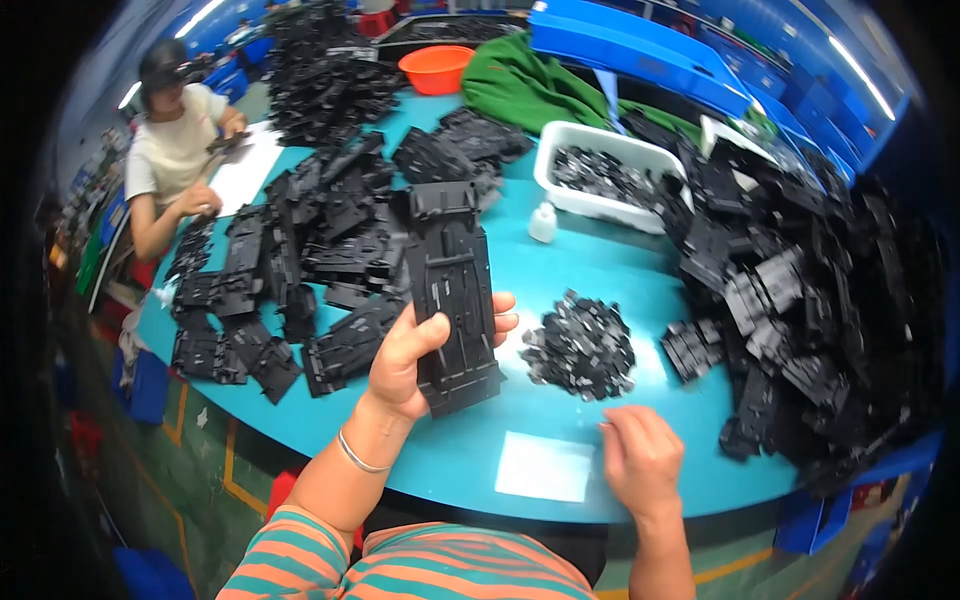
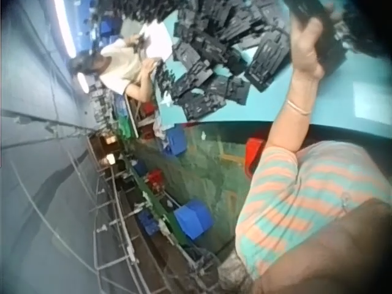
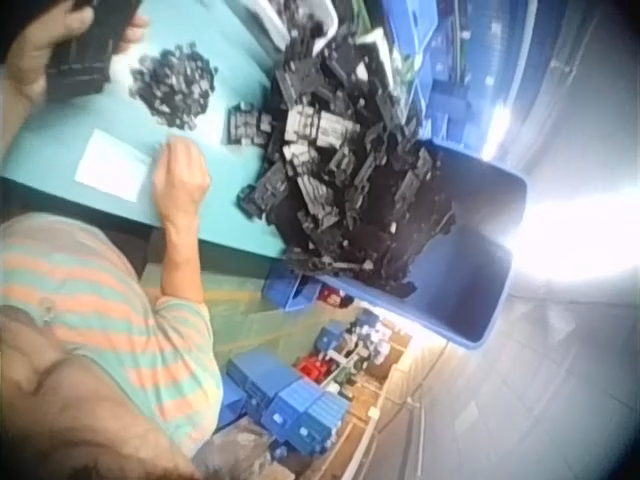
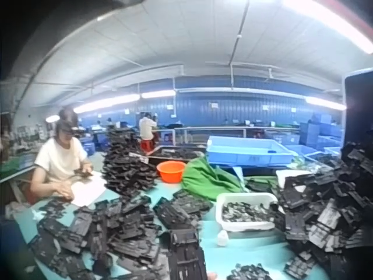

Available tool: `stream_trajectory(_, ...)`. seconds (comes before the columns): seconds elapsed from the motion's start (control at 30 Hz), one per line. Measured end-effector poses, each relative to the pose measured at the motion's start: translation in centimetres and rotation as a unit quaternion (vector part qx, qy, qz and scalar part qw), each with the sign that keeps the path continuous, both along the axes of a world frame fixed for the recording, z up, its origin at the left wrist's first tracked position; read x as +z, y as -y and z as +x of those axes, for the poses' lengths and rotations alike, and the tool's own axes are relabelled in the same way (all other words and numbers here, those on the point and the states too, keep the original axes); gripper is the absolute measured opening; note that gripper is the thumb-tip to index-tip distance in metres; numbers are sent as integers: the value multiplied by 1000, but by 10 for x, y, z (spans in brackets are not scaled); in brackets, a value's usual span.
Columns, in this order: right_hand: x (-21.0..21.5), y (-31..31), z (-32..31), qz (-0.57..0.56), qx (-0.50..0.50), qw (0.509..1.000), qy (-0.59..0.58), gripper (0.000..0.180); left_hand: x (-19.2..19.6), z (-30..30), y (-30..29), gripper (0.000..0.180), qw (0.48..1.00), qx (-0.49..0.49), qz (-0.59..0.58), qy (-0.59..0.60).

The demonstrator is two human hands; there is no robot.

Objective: The person assembles toy car chassis by picking up small plastic pieces from the table, applying glue to them, and attaching them onto the underside of the chassis by hand.

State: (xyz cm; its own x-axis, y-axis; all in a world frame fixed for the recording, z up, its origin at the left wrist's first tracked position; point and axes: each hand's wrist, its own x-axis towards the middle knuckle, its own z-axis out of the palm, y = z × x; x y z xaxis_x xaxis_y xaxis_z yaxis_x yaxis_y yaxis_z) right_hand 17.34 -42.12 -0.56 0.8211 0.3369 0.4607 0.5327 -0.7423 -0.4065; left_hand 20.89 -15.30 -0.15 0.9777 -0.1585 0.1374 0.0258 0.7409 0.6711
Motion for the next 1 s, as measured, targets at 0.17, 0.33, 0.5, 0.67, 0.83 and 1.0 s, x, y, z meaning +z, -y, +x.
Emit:
stream_trajectory(0.17, 11, 31, 14, -52, -35, 998, 6, 14, 26, 9, -68, 36, 963, 218, 139, -80)
stream_trajectory(0.33, 16, 33, 51, -80, -17, 996, 27, 17, 45, -10, -187, 30, 796, 403, 449, -44)
stream_trajectory(0.5, 39, 32, 130, -48, -68, 987, 136, 33, 36, -27, -271, 57, 537, 424, 719, -123)
stream_trajectory(0.67, 40, 12, 197, -192, -132, 961, 152, 60, 32, -28, -246, 58, 505, 493, 708, -22)
stream_trajectory(0.83, 36, 15, 234, -275, -188, 928, 164, 10, 42, -29, -184, 57, 593, 446, 669, 36)
stream_trajectory(1.0, 76, 32, 209, -17, -149, 982, 117, 21, 51, -49, -161, 50, 652, 427, 622, 74)
